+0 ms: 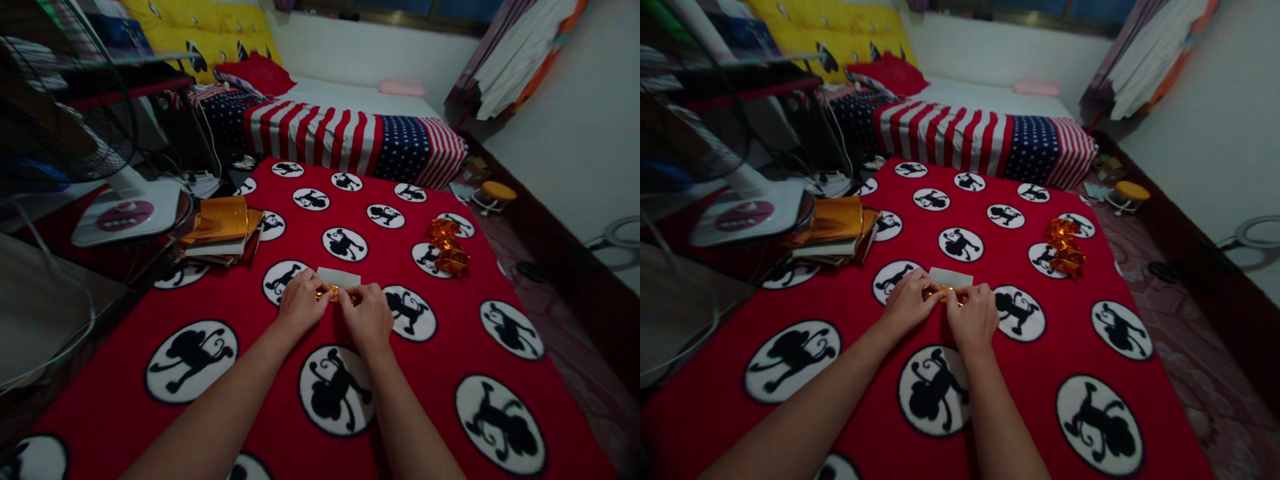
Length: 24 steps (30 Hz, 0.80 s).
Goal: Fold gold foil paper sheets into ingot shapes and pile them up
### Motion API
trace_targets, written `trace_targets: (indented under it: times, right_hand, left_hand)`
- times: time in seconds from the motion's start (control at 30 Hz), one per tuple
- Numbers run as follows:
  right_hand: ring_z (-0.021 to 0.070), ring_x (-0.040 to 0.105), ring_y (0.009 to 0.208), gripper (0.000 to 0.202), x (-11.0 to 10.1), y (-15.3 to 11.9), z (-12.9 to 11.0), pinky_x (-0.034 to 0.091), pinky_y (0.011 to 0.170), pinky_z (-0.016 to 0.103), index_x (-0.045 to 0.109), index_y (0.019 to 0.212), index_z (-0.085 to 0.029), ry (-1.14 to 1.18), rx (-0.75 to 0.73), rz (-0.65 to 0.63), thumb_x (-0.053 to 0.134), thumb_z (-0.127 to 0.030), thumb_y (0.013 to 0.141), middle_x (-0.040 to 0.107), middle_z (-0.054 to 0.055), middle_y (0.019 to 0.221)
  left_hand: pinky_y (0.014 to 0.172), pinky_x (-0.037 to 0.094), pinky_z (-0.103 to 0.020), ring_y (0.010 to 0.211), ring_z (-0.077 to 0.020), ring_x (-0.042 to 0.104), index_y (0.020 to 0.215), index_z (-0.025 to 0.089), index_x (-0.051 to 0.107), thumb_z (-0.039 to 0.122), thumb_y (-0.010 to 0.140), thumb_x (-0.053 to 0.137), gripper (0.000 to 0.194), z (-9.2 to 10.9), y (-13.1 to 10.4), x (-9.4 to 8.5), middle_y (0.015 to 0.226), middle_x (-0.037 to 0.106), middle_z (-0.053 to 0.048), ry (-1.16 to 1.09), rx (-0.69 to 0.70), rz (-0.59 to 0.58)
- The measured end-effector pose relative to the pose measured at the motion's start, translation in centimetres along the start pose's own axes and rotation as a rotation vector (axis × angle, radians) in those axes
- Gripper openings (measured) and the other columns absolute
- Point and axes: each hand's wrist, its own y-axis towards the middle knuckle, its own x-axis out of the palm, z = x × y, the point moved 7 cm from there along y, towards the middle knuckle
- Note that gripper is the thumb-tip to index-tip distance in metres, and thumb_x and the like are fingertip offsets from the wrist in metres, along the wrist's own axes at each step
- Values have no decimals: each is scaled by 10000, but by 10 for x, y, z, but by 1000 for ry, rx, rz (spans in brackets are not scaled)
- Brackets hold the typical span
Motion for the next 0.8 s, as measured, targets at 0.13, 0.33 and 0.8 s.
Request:
trace_targets:
  times: [0.13, 0.33, 0.8]
  right_hand:
    - [251, 540, 892, 317, 4, -4, -4, 368, 706, 330, 685, 850, -215, -69, -15, 49, 612, -520, 806, 586, 69, 890]
    - [265, 524, 933, 339, 6, -8, -4, 366, 771, 351, 652, 919, -194, -50, -29, 42, 642, -509, 794, 580, 84, 940]
    - [254, 512, 958, 189, 8, -11, -1, 344, 794, 345, 630, 953, -195, -17, -15, 18, 599, -329, 823, 577, 76, 971]
  left_hand:
    - [792, 465, -297, 905, -190, 578, 809, 200, 704, 238, 813, 626, 87, -2, 0, 1, 900, 609, -51, -5, -3, -12]
    - [812, 465, -306, 919, -191, 577, 819, 206, 701, 198, 808, 624, 78, -3, 0, 2, 916, 617, -45, -27, -5, -16]
    - [790, 459, -296, 892, -182, 577, 796, 204, 707, 230, 811, 635, 78, -3, 1, 1, 889, 612, -43, -37, -18, -15]
